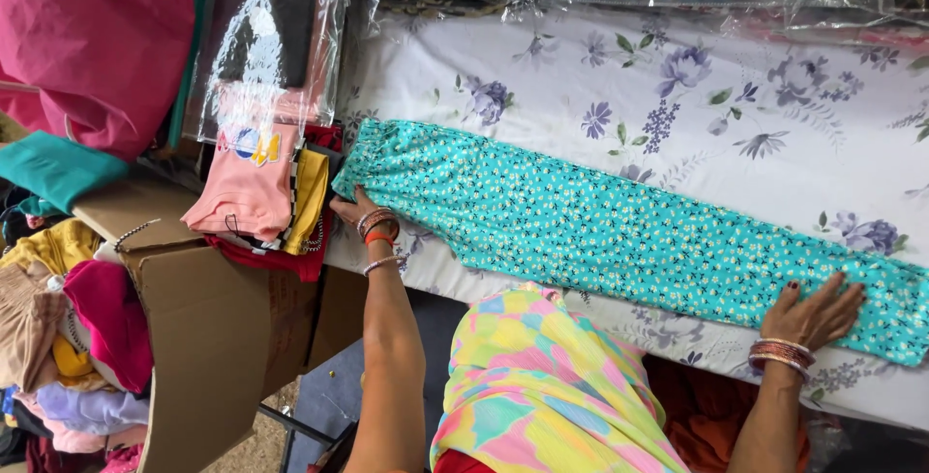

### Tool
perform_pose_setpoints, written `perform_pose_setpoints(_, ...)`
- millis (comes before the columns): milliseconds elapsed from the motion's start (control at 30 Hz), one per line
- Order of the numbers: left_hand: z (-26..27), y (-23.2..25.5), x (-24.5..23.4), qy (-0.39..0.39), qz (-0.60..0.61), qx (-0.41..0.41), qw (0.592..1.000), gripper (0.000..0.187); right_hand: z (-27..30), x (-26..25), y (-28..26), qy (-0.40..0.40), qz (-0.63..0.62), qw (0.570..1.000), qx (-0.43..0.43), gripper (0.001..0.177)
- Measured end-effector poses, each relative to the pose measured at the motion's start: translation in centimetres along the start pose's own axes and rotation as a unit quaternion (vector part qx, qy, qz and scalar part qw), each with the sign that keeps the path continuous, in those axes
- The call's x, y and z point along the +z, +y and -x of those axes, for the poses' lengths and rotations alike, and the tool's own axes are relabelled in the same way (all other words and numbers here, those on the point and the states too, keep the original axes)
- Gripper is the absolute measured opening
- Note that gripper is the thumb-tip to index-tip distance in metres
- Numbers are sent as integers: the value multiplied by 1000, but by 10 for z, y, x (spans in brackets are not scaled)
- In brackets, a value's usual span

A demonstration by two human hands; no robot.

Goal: Folding garments and placing them into plastic packaging.

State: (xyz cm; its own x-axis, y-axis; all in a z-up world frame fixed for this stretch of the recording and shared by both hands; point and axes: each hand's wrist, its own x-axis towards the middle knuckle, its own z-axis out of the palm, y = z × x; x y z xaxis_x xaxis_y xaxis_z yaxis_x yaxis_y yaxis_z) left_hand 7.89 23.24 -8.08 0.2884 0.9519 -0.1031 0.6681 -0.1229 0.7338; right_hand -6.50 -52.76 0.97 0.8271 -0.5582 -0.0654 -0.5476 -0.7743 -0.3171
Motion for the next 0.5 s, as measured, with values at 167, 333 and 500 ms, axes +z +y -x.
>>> perform_pose_setpoints(167,2,-13,16,19,-122,62,990,83,0,2,-14,-23,35,999,34,70)
perform_pose_setpoints(333,66,-8,58,69,-389,250,884,92,16,45,-56,4,50,999,-17,79)
perform_pose_setpoints(500,235,78,25,-366,-340,549,670,89,65,116,-170,-140,-91,953,-251,89)
